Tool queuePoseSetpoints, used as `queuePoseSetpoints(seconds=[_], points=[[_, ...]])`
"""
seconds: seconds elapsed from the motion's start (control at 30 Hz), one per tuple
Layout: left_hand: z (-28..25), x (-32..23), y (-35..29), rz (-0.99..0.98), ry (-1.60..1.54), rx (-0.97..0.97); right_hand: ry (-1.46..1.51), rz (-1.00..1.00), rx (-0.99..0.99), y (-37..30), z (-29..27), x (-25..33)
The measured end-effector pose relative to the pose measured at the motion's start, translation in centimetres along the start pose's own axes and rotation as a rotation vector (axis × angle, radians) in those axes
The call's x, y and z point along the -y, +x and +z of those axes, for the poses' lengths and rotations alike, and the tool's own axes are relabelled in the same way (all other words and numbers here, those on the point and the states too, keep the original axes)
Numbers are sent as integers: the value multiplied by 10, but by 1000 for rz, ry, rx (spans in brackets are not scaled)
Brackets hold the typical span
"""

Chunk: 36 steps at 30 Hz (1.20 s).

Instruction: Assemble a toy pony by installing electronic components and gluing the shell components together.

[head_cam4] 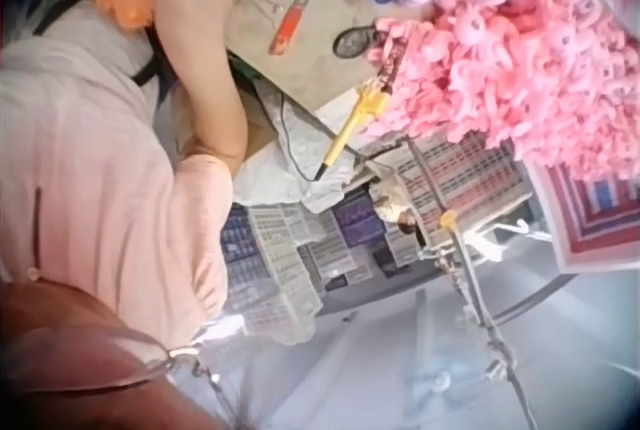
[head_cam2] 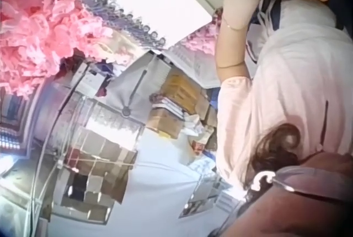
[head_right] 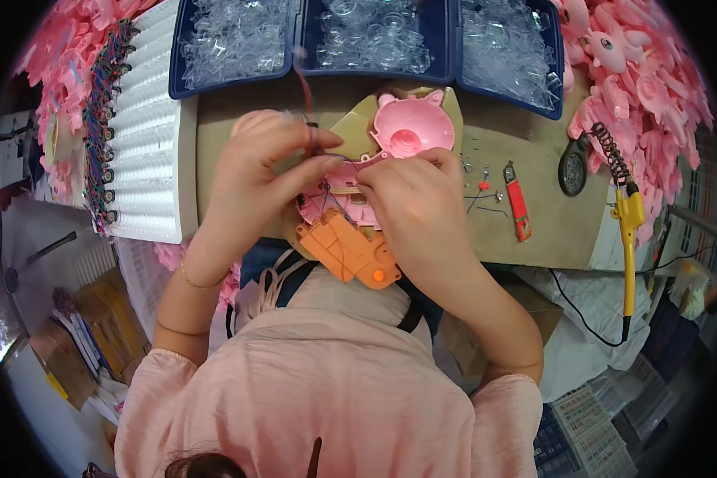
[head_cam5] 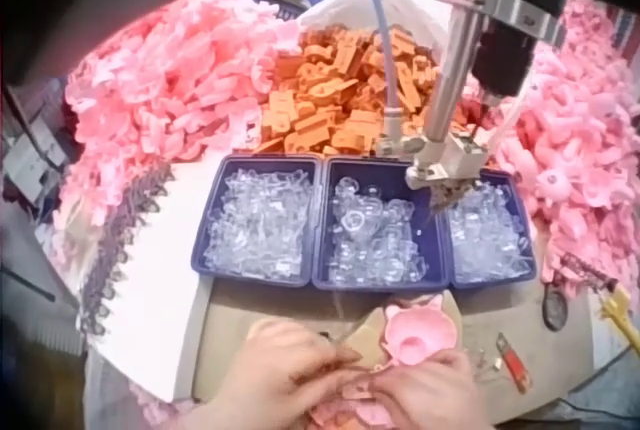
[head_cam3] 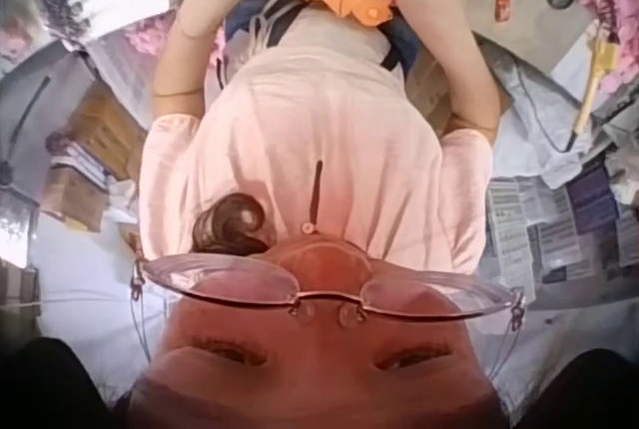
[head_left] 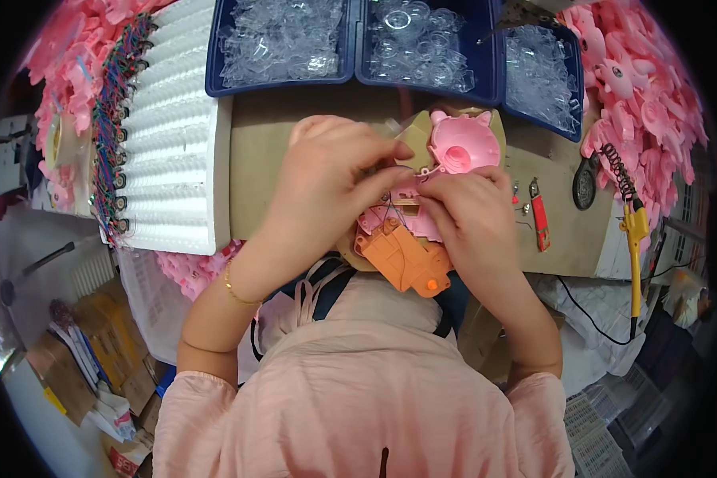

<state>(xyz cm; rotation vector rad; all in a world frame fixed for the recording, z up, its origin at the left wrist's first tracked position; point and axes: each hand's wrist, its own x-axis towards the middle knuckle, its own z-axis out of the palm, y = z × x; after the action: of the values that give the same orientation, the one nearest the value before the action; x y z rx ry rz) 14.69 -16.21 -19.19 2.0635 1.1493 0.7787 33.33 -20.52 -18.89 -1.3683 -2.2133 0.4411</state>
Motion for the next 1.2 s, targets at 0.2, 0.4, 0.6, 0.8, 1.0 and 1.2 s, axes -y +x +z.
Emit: queuePoseSetpoints(seconds=[0.2,0.4,0.6,0.8,1.0,1.2], points=[[20,4,-4,151,201,-255,-139,4,36,-5,4,7],[23,6,-8,103,78,-173,-226,-11,88,-3,6,11],[24,5,-10,88,76,-158,-53,29,36,-4,-1,-4],[25,6,-6,76,53,-152,-105,8,68,0,3,-2],[26,4,-2,73,44,-140,-102,17,73,0,4,-3],[23,-1,2,55,-140,-162,-169,21,96,2,7,6]])
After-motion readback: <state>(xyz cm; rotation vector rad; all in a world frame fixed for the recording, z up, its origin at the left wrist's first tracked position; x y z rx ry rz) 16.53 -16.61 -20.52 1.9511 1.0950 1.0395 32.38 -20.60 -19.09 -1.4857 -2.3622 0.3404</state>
